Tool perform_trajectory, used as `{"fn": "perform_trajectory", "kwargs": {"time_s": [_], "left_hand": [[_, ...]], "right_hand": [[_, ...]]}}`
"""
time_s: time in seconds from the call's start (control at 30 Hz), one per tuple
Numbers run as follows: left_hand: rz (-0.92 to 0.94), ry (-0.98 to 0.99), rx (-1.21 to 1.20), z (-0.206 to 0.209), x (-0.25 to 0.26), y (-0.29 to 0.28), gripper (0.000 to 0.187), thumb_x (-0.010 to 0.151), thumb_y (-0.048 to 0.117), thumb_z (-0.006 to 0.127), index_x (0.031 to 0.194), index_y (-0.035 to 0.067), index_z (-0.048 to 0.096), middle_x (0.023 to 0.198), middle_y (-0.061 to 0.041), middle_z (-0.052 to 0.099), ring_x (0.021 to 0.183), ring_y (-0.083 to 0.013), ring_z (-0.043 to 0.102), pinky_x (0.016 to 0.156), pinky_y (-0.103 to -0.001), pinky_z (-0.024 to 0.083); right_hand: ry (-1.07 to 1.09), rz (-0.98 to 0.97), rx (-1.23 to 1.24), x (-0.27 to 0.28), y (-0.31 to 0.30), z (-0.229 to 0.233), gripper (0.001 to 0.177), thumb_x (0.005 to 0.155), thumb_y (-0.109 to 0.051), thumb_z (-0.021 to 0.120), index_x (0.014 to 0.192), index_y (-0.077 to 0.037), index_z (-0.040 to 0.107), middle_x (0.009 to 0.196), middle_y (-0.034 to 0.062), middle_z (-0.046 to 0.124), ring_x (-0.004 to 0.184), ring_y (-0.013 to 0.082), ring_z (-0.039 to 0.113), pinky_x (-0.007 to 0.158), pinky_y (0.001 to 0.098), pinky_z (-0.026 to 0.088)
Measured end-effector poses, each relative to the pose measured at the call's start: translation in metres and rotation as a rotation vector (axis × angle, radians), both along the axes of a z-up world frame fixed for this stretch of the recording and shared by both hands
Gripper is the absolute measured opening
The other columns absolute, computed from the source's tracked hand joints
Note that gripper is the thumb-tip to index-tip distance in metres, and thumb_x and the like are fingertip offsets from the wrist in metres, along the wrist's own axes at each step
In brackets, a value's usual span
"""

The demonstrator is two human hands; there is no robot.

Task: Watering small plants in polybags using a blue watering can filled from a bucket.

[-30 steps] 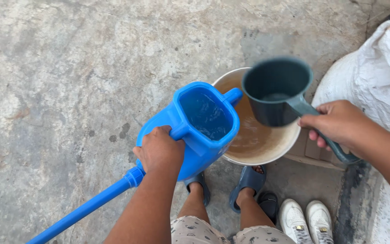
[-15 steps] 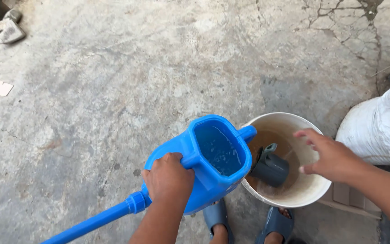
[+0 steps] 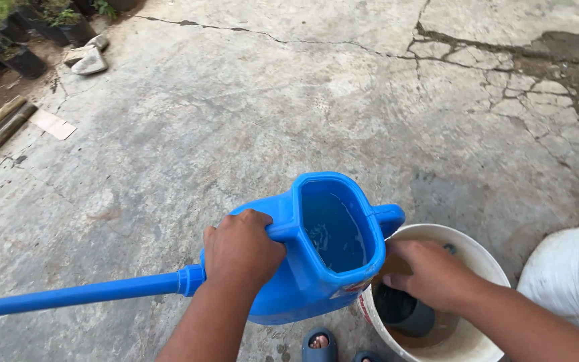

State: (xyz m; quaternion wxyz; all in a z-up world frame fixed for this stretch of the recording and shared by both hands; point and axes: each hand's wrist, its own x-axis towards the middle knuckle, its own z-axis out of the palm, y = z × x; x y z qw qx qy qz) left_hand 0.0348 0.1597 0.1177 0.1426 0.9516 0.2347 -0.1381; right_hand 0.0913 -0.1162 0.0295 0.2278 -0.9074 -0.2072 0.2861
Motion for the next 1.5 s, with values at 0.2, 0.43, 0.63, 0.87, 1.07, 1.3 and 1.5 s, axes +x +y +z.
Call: {"fn": "perform_trajectory", "kwargs": {"time_s": [0.2, 0.43, 0.63, 0.87, 1.07, 1.3, 1.5], "left_hand": [[0.052, -0.089, 0.018, 0.014, 0.006, 0.01, 0.041, 0.068, 0.023, 0.077, 0.109, 0.026, 0.079, 0.108, -0.008, 0.075, 0.104, -0.0276, 0.07, 0.095, -0.044, 0.046], [0.068, -0.087, 0.028, 0.035, 0.021, 0.018, 0.039, 0.069, 0.023, 0.075, 0.108, 0.027, 0.081, 0.103, -0.008, 0.077, 0.103, -0.0278, 0.071, 0.098, -0.044, 0.047], [0.052, -0.116, 0.01, 0.037, 0.046, 0.042, 0.039, 0.068, 0.024, 0.077, 0.107, 0.026, 0.08, 0.102, -0.009, 0.077, 0.102, -0.0296, 0.07, 0.097, -0.045, 0.046], [-0.117, -0.036, -0.035, 0.026, 0.094, 0.084, 0.031, 0.07, 0.022, 0.077, 0.1, 0.024, 0.082, 0.099, -0.007, 0.077, 0.102, -0.0273, 0.07, 0.099, -0.044, 0.043], [-0.258, -0.009, -0.056, 0.007, 0.142, 0.121, 0.042, 0.069, 0.02, 0.081, 0.111, 0.025, 0.078, 0.107, -0.005, 0.076, 0.109, -0.0232, 0.068, 0.1, -0.041, 0.041], [-0.392, -0.034, -0.075, 0.009, 0.206, 0.134, 0.041, 0.071, 0.021, 0.08, 0.111, 0.024, 0.078, 0.112, -0.005, 0.074, 0.113, -0.0232, 0.067, 0.104, -0.042, 0.04], [-0.512, -0.054, -0.122, 0.009, 0.267, 0.103, 0.042, 0.072, 0.022, 0.079, 0.115, 0.023, 0.076, 0.115, -0.006, 0.072, 0.116, -0.0241, 0.065, 0.106, -0.043, 0.04]], "right_hand": [[-0.084, -0.261, -0.033, 0.008, 0.022, 0.052, 0.049, 0.078, -0.027, 0.086, 0.111, -0.013, 0.053, 0.105, 0.012, 0.073, 0.108, 0.0279, 0.073, 0.093, 0.0392, 0.056], [-0.084, -0.482, 0.199, 0.055, 0.036, 0.072, 0.063, 0.075, -0.027, 0.087, 0.121, -0.013, 0.046, 0.121, 0.0064, 0.066, 0.111, 0.0253, 0.073, 0.086, 0.0384, 0.06], [-0.283, -0.152, 0.143, 0.079, 0.057, 0.071, 0.058, 0.081, -0.026, 0.082, 0.131, -0.025, 0.054, 0.118, 0.0075, 0.073, 0.105, 0.0277, 0.071, 0.084, 0.0417, 0.054], [-0.087, -0.336, -0.005, 0.101, 0.093, 0.059, 0.022, 0.086, -0.023, 0.076, 0.106, -0.018, 0.066, 0.088, 0.0074, 0.079, 0.084, 0.023, 0.076, 0.077, 0.039, 0.058], [-0.019, -0.47, -0.035, 0.105, 0.122, 0.046, 0.023, 0.083, -0.026, 0.083, 0.099, -0.016, 0.07, 0.08, 0.0095, 0.074, 0.073, 0.0211, 0.073, 0.072, 0.0373, 0.055], [-0.049, -0.643, 0.164, 0.137, 0.121, 0.019, 0.02, 0.079, -0.015, 0.084, 0.096, -0.012, 0.072, 0.081, 0.0044, 0.074, 0.074, 0.0133, 0.075, 0.072, 0.0329, 0.058], [-0.162, -0.78, 0.118, 0.171, 0.088, 0.021, 0.023, 0.081, -0.012, 0.082, 0.101, -0.014, 0.073, 0.08, 0.0064, 0.073, 0.071, 0.0157, 0.072, 0.07, 0.0332, 0.057]]}}
